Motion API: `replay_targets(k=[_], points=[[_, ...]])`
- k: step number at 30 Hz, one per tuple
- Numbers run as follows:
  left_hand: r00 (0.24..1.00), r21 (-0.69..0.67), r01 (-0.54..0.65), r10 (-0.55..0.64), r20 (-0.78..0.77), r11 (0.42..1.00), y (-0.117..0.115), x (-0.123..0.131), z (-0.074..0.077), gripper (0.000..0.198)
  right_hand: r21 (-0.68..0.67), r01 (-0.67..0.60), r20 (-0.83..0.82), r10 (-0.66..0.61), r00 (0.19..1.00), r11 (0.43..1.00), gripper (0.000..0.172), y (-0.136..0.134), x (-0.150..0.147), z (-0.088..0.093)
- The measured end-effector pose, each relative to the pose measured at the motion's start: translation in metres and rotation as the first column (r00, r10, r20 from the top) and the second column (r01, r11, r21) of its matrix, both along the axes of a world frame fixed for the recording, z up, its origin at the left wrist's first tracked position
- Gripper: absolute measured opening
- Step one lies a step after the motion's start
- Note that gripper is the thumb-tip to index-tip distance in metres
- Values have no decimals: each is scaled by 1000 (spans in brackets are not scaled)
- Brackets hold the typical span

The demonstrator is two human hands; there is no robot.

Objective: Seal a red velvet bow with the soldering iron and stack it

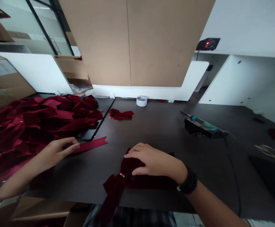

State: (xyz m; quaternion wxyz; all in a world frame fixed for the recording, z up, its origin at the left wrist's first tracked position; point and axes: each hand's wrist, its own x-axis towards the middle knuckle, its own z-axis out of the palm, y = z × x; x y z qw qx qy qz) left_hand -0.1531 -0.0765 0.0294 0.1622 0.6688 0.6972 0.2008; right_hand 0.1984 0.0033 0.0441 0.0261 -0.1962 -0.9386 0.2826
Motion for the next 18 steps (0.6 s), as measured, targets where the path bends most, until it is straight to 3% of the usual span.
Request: replay_targets(k=[3, 7, 10, 12, 13, 15, 18], points=[[994, 34, 71, -74, 78, 997, 4, 19, 8, 40, 51, -67, 26, 66, 997, 996, 57, -6, -12, -16], [979, 70, 126, -135, 155, 990, 10, 35, 15, 36, 158, -170, 32, 167, 985, 973, 27, -12, -28, -22], [966, 105, 136, -156, 204, 985, 13, 38, 17, 34, 189, -164, 45, 158, 986, 968, 11, -21, -31, -5], [956, 125, 132, -160, 247, 983, 15, 38, 19, 33, 79, -152, 41, 149, 988, 985, 15, -31, -28, 15], [949, 133, 129, -161, 271, 983, 16, 38, 19, 33, -39, -172, 17, 173, 985, 984, 19, -36, -24, 27], [932, 146, 123, -164, 322, 982, 20, 38, 21, 32, -311, -284, -143, 251, 957, 907, 22, -44, -17, 46], [915, 153, 105, -156, 372, 983, 28, 42, 22, 31, -570, -324, -334, 147, 931, 755, 23, -40, -11, 57]])
